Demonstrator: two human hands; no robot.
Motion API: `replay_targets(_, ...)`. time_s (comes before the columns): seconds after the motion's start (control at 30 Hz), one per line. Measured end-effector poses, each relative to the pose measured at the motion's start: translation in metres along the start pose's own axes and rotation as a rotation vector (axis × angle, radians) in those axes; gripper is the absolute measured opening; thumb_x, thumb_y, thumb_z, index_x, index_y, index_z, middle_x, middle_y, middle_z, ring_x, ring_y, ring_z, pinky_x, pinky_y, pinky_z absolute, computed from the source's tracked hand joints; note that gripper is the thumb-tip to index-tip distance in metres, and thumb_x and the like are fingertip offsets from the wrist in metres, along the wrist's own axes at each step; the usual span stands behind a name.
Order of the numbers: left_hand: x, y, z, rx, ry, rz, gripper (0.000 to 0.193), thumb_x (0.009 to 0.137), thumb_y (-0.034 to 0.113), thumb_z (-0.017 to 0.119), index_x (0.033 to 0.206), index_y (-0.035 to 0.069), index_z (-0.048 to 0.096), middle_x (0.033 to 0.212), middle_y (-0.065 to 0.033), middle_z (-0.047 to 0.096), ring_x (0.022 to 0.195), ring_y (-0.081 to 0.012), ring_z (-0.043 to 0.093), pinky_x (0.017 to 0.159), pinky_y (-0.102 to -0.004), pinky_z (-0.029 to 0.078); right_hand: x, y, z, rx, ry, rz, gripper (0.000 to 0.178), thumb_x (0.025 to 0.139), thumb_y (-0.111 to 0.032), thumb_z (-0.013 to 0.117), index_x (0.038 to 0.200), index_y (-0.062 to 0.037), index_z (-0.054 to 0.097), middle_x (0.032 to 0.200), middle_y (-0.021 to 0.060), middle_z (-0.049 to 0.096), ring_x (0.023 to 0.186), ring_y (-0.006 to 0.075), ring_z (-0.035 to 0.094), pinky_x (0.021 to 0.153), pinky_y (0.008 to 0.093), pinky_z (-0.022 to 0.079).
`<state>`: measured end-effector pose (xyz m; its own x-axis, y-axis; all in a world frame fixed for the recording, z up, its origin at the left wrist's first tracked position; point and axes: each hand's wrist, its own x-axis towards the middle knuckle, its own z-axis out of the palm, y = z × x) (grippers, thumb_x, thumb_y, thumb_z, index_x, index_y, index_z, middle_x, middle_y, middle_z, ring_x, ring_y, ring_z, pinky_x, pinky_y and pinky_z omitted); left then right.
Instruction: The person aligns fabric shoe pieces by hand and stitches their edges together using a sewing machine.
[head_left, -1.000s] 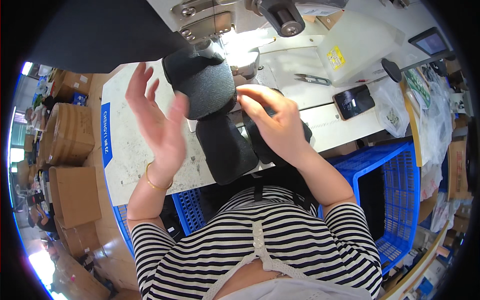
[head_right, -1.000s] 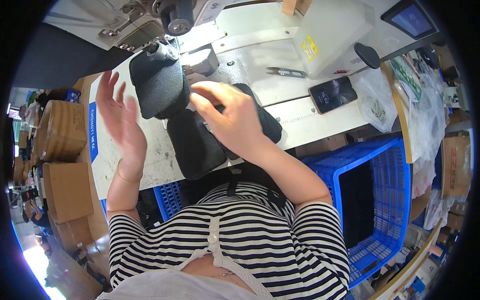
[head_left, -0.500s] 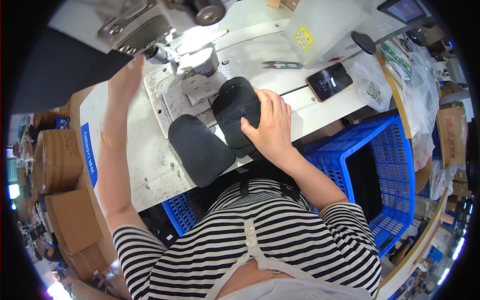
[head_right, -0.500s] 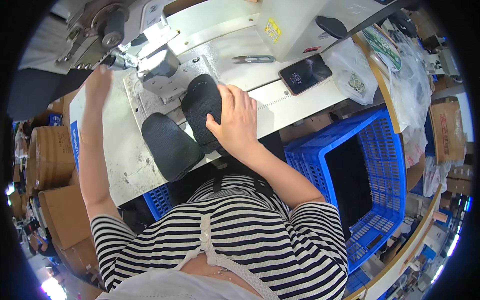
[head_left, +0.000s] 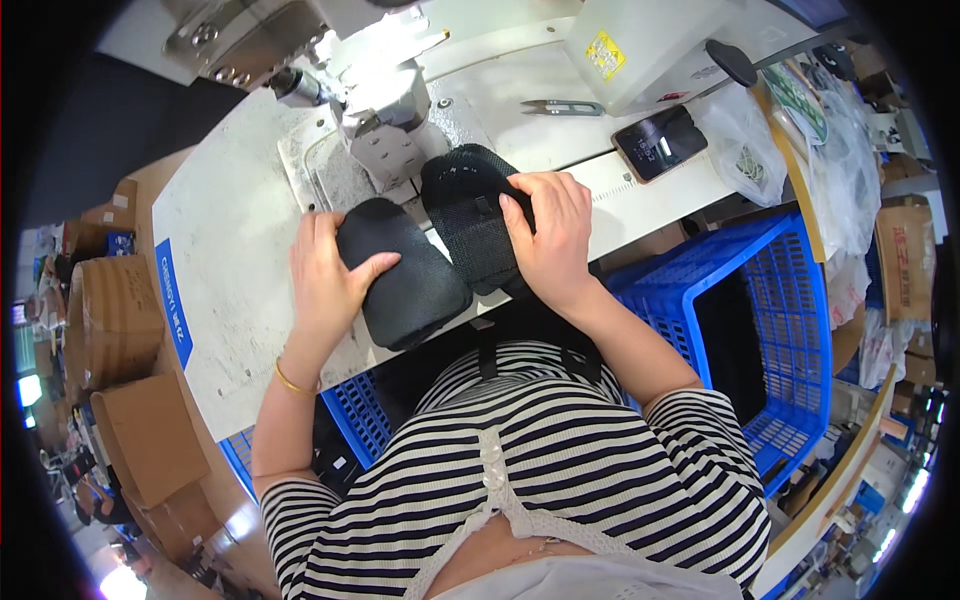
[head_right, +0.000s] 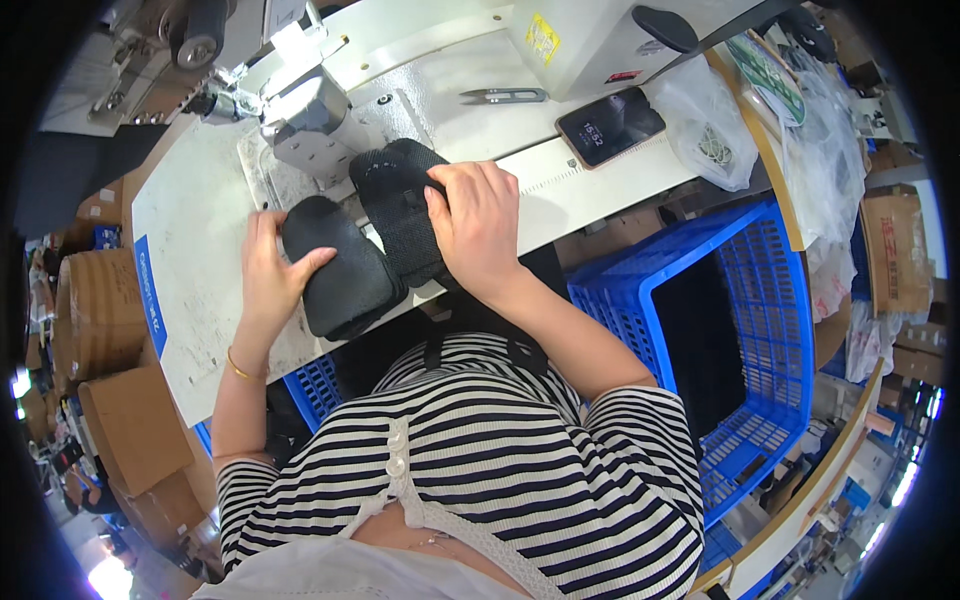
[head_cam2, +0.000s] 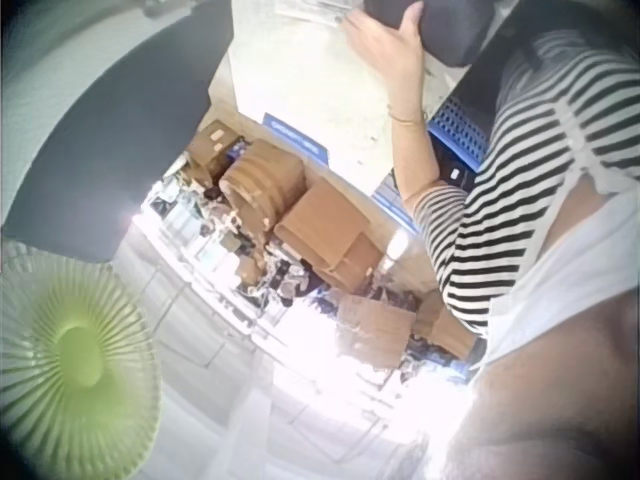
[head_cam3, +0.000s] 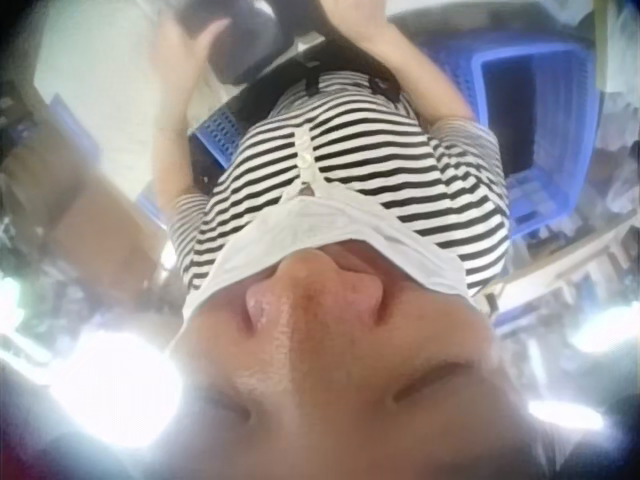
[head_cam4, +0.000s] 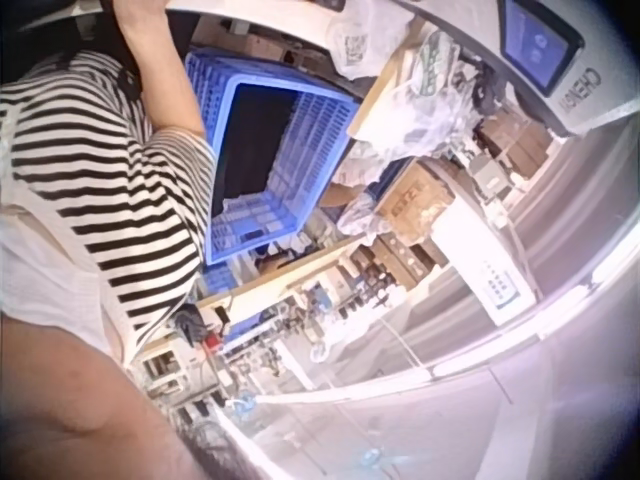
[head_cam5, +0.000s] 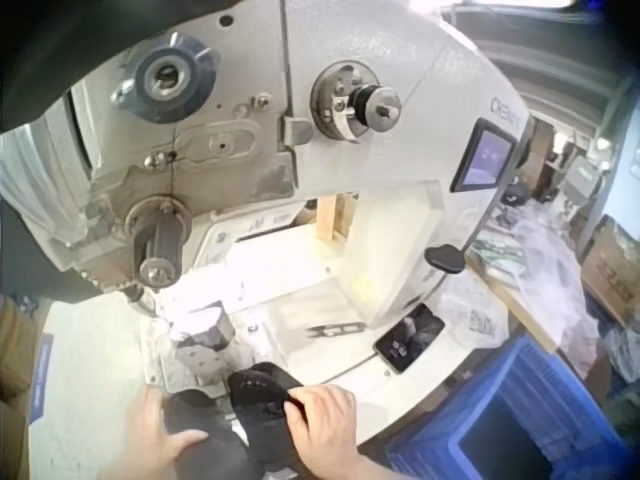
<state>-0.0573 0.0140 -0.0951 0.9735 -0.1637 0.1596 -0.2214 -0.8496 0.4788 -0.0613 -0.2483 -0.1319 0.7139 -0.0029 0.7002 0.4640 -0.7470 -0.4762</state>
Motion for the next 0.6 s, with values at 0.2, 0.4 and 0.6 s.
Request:
replay_targets(0.2,0.0,0.022,0.003,0.324,0.288,0.464,0.06,0.07,0.013,0.084,0.121,0.001,0.054,0.131,-0.0188,0.054,0.114,-0.0366,0.055,0.1,-0.0391,0.044,0.005,0.008,-0.018,0.245,-0.032,0.303,0.032,0.088,-0.007,0.069,0.117,0.0001,0.058,0.091,0.0108,0.063,0.081,0.0226,0.064,0.07,0.0334,0.049)
replay_targets(0.4,0.009,0.04,-0.05,-1.36,-0.098,-0.505,0.043,0.078,-0.007,0.074,0.119,-0.001,0.062,0.108,-0.0146,0.069,0.093,-0.0216,0.068,0.091,-0.0321,0.054,0.059,-0.001,-0.047,0.349,0.055,-0.159,0.028,0.086,0.007,0.064,0.113,0.0008,0.063,0.092,0.0106,0.065,0.081,0.0197,0.064,0.071,0.0293,0.051)
replay_targets(0.6,-0.002,0.071,-0.04,-1.325,0.117,-0.193,0.027,0.084,-0.007,0.069,0.111,-0.003,0.066,0.105,-0.0103,0.071,0.095,-0.0168,0.068,0.086,-0.0293,0.056,0.076,-0.058,-0.02,0.85,-0.331,-0.054,0.018,0.086,0.004,0.059,0.103,-0.0008,0.065,0.087,0.008,0.062,0.075,0.0178,0.058,0.069,0.0282,0.047)
